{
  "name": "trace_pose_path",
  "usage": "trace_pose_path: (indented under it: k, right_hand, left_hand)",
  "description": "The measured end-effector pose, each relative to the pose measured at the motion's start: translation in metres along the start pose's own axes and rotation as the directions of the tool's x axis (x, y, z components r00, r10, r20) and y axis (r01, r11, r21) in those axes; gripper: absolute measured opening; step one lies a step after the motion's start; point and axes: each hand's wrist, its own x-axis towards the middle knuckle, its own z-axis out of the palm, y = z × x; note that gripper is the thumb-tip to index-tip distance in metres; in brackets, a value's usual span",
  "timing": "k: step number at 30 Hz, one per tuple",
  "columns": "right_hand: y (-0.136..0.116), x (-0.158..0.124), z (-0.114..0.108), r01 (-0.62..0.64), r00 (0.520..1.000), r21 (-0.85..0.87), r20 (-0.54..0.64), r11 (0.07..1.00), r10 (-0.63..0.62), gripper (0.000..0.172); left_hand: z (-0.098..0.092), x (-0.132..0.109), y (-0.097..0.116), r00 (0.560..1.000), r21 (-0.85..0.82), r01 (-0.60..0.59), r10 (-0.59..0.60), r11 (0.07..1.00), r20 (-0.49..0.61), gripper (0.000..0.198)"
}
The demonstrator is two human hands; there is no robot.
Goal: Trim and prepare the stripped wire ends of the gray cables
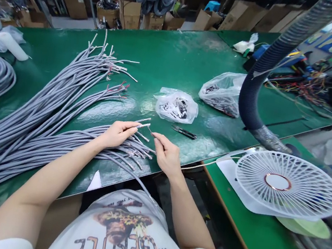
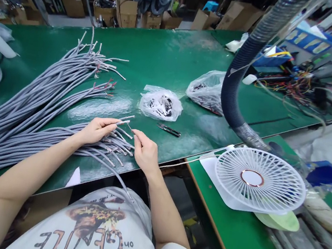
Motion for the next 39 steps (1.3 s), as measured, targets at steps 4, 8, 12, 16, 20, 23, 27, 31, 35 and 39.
trace_pose_path:
  k: [4, 8, 12, 16, 20, 23, 27, 31, 35, 39]
  right_hand:
    - [0.0, 0.0, 0.0, -0.008, 1.0, 0.009, 0.014, 1.0, 0.008, 0.028]
    - [-0.001, 0.004, 0.002, -0.006, 0.999, 0.029, 0.032, 1.0, 0.005, 0.028]
    - [-0.008, 0.006, 0.005, 0.042, 0.997, 0.069, 0.057, 0.997, -0.046, 0.026]
    - [-0.02, -0.001, 0.002, 0.138, 0.978, 0.192, 0.126, 0.972, -0.164, 0.027]
    - [-0.02, -0.004, -0.002, 0.121, 0.985, 0.163, 0.103, 0.979, -0.139, 0.028]
    - [-0.01, 0.002, 0.001, 0.025, 0.998, 0.072, 0.059, 0.997, -0.03, 0.028]
    - [0.002, 0.007, 0.008, -0.007, 0.999, -0.004, 0.046, 1.0, 0.007, 0.028]
    - [0.004, 0.008, 0.012, -0.004, 0.999, -0.013, 0.043, 1.0, 0.005, 0.028]
    - [0.005, 0.009, 0.012, -0.003, 0.999, 0.027, 0.045, 1.0, 0.002, 0.028]
    - [0.006, 0.012, 0.014, 0.006, 0.999, 0.058, 0.04, 0.998, -0.009, 0.028]
  left_hand:
    - [0.0, 0.0, 0.001, 1.0, 0.052, -0.008, 0.008, 0.999, 0.0, 0.045]
    - [0.001, -0.001, 0.003, 0.999, 0.117, -0.046, 0.045, 0.992, 0.017, 0.044]
    - [0.001, -0.001, 0.003, 0.998, 0.149, -0.06, 0.057, 0.987, 0.023, 0.044]
    - [0.001, 0.002, 0.003, 0.999, 0.127, -0.014, 0.018, 0.992, -0.03, 0.044]
    - [0.001, 0.005, 0.002, 0.999, 0.0, 0.018, -0.018, 1.0, -0.044, 0.046]
    - [0.001, 0.005, 0.001, 0.999, -0.088, 0.04, -0.042, 0.995, -0.014, 0.049]
    - [0.0, 0.004, 0.0, 1.0, -0.06, 0.026, -0.026, 0.998, -0.013, 0.046]
    - [0.0, 0.004, 0.001, 0.999, -0.016, 0.029, -0.029, 0.999, -0.02, 0.046]
    - [-0.001, 0.004, 0.003, 0.999, 0.023, 0.03, -0.029, 0.999, -0.031, 0.045]
    - [0.0, 0.004, 0.002, 1.0, 0.049, 0.013, -0.012, 0.999, -0.029, 0.044]
